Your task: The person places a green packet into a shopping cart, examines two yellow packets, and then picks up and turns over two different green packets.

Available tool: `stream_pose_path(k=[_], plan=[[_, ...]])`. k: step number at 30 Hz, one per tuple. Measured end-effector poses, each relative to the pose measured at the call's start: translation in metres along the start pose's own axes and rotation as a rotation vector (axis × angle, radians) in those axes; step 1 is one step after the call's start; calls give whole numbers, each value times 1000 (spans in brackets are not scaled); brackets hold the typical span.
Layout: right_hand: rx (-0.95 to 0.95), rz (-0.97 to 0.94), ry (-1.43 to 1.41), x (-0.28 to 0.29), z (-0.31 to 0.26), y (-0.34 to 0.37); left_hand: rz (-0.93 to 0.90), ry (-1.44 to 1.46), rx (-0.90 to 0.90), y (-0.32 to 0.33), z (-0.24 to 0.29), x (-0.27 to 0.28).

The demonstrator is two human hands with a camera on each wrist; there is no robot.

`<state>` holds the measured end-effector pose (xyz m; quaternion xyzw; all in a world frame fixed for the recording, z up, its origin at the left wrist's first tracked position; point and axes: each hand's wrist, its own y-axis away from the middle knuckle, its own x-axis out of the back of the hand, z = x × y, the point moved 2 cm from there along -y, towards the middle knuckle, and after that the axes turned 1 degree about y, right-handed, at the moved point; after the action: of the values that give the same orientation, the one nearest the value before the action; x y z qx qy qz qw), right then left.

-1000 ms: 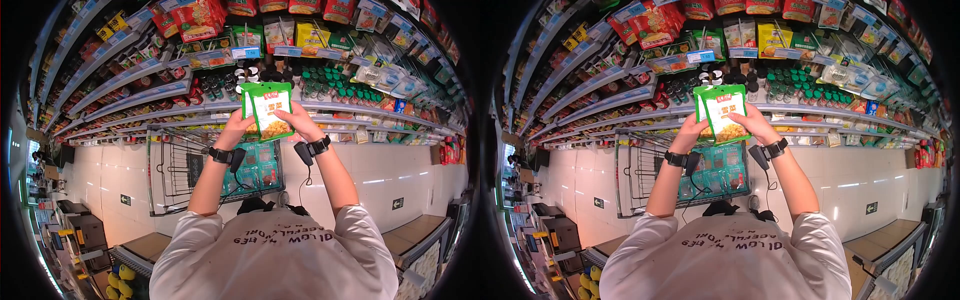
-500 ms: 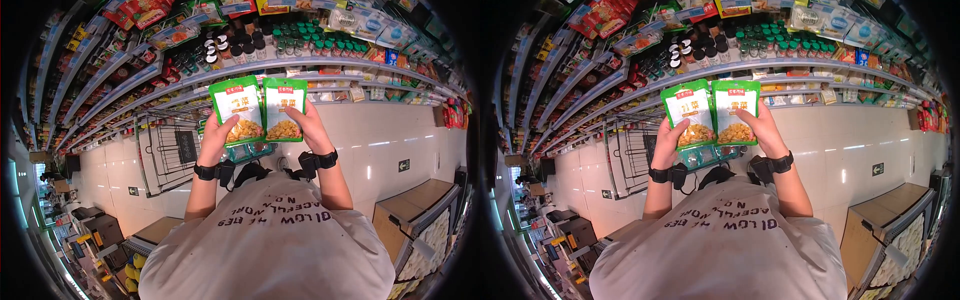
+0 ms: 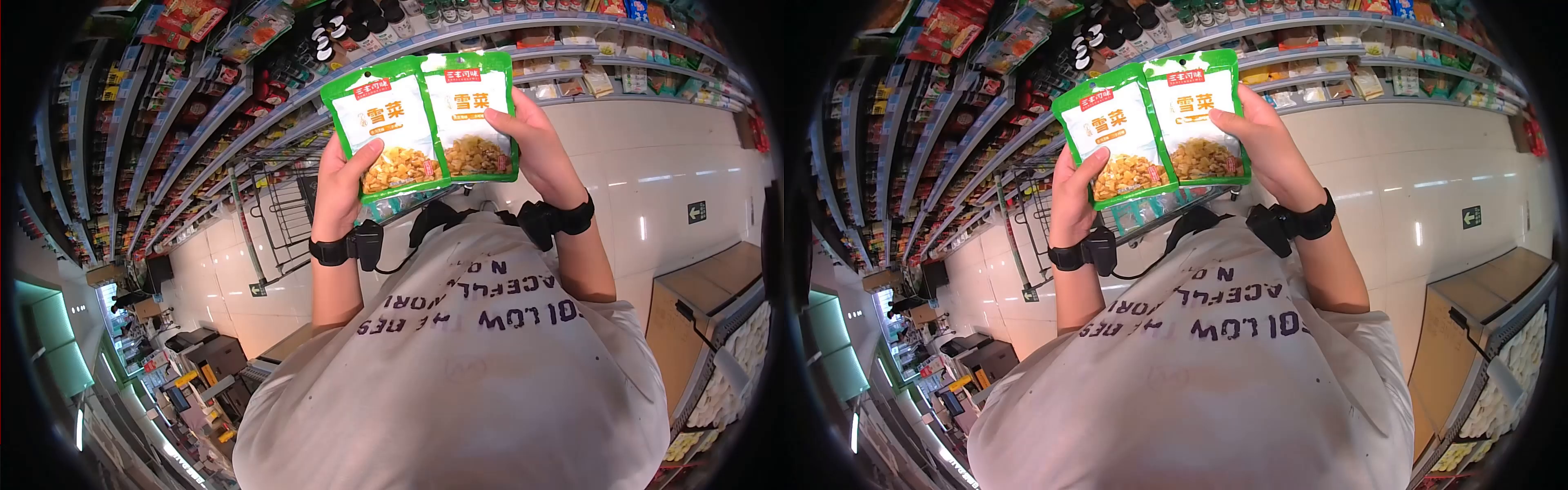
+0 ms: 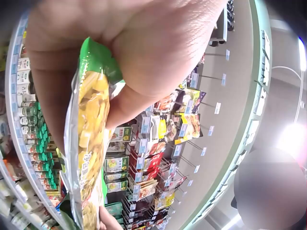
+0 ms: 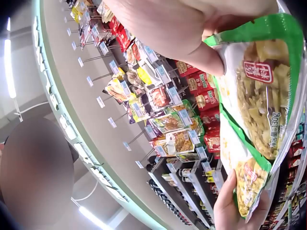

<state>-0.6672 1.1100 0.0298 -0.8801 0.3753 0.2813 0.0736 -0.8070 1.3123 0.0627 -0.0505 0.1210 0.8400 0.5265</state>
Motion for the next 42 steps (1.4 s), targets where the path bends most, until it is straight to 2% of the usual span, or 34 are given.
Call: stream_pose_path(k=[4, 6, 7, 9, 10, 13, 14, 15, 17, 18, 20, 21, 23, 26, 29, 35, 39, 41, 42], plan=[[-26, 1, -81, 3, -7, 14, 7, -14, 18, 2, -4, -7], [-131, -27, -183, 3, -5, 15, 5, -16, 52, 4, -4, -5], [-125, -33, -182, 5, -3, 14, 5, -19, 44, 7, -3, -6], [-261, -165, -543, 5, 16, 9, -26, 79, 80, 10, -3, -11], [-196, -163, -624, 6, 35, 0, -51, 98, 64, 9, -4, -12], [-115, -203, -708, -8, 44, 4, -28, 44, 16, 11, -6, -14], [-160, -269, -838, -4, 55, -4, -24, 46, 10, 11, -5, -14], [-163, -276, -834, 0, 65, -6, -12, 50, 15, 11, -4, -13], [107, -141, -108, 0, 66, -8, 6, 56, 17, 12, -4, -10], [105, -146, -107, -1, 65, -9, 21, 42, 16, 12, -5, -7], [-112, -273, -638, -16, 50, -2, 36, 28, 17, 13, -5, -5], [-113, -272, -638, -20, 44, 0, 45, 29, 10, 14, -4, -3], [-117, -462, -843, -28, 34, 4, 54, 33, 1, 14, -3, -1], [-224, -360, -838, -20, 42, -3, 69, 39, -20, 16, -2, 2], [-219, -303, -713, -20, 38, -3, 63, 54, -53, 17, -2, 6], [-225, -329, -590, -15, 39, -3, 43, 73, -62, 19, -3, 10], [-221, -278, -619, -19, 39, -1, 30, 44, -78, 16, -2, 9], [-183, -253, -478, -20, 36, -2, 39, 30, -65, 16, -4, 7], [-214, -283, -580, -23, 33, -3, 61, 27, -55, 15, -4, 7]])
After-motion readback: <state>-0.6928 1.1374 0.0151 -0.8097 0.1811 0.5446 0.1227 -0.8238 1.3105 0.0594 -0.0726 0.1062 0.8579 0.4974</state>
